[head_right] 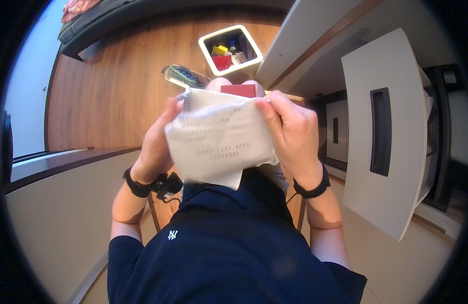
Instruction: The person empties a drawer by placing a small red box, papers, receipts, and airline boarding passes into a white plastic bin, then wipes the inside of the empty drawer with a cloth before returning the bin to the drawer.
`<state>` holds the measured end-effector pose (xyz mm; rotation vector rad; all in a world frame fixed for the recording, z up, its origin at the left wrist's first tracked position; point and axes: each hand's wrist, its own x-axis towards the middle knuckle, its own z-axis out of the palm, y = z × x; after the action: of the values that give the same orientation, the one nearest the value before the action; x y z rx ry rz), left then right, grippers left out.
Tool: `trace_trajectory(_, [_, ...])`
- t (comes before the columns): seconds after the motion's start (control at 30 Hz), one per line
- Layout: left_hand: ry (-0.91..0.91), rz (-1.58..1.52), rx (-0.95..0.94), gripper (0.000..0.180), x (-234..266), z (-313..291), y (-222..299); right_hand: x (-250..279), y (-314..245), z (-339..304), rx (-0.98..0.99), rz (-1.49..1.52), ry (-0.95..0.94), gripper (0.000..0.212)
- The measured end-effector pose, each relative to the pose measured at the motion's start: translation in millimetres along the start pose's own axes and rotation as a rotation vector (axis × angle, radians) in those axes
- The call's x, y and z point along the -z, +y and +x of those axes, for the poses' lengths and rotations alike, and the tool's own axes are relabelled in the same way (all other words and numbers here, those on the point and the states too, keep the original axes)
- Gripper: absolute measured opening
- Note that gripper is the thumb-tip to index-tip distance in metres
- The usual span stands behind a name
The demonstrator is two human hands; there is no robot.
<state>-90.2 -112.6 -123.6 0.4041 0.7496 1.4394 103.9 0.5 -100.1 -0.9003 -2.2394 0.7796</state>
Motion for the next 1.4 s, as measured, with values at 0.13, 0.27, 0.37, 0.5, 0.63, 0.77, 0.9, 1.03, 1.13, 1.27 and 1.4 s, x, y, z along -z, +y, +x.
trace_trajectory(0.13, [-0.038,0.101,-0.011,0.055,-5.2,-8.5,0.5,-2.0,-1.0,-4.9,-0.088,-0.066,0.045,0.025])
trace_trajectory(0.27, [-0.006,0.511,-0.137,0.034,-1.1,-6.2,-7.4,-3.1,5.9,-0.1,0.018,-0.047,0.035,0.020])
trace_trajectory(0.37, [0.050,0.582,-0.165,0.027,-0.6,-5.1,-5.9,10.2,-4.3,5.4,0.078,0.033,0.005,0.023])
trace_trajectory(0.5, [0.000,0.549,-0.128,0.040,-6.4,-9.2,-6.6,8.9,6.6,-2.5,0.012,0.022,-0.235,0.033])
trace_trajectory(0.63, [-0.054,0.402,0.059,0.067,-3.1,-10.6,2.2,19.6,7.5,-5.0,-0.119,-0.090,-0.167,0.031])
trace_trajectory(0.77, [-0.064,0.546,-0.040,0.066,14.6,-8.1,-0.5,30.1,6.2,0.4,0.117,-0.242,-0.174,0.019])
trace_trajectory(0.9, [-0.027,0.575,-0.100,0.044,11.7,-8.7,3.7,43.4,5.4,-0.9,0.319,-0.168,-0.223,0.016])
trace_trajectory(1.03, [0.017,0.856,-0.086,0.029,6.6,2.5,4.0,27.7,-3.8,4.0,0.408,-0.171,-0.328,0.019])
trace_trajectory(1.13, [-0.129,0.847,-0.076,0.033,-7.2,2.4,4.2,4.2,-9.8,2.7,0.349,-0.218,-0.246,0.042])
trace_trajectory(1.27, [-0.178,1.009,-0.056,0.030,-14.5,0.6,5.9,-2.0,-11.4,-1.4,0.184,-0.249,-0.244,0.036])
trace_trajectory(1.4, [-0.170,1.121,-0.133,0.025,-17.2,-3.9,-2.5,-4.3,-0.7,-3.1,0.257,-0.255,-0.227,0.025])
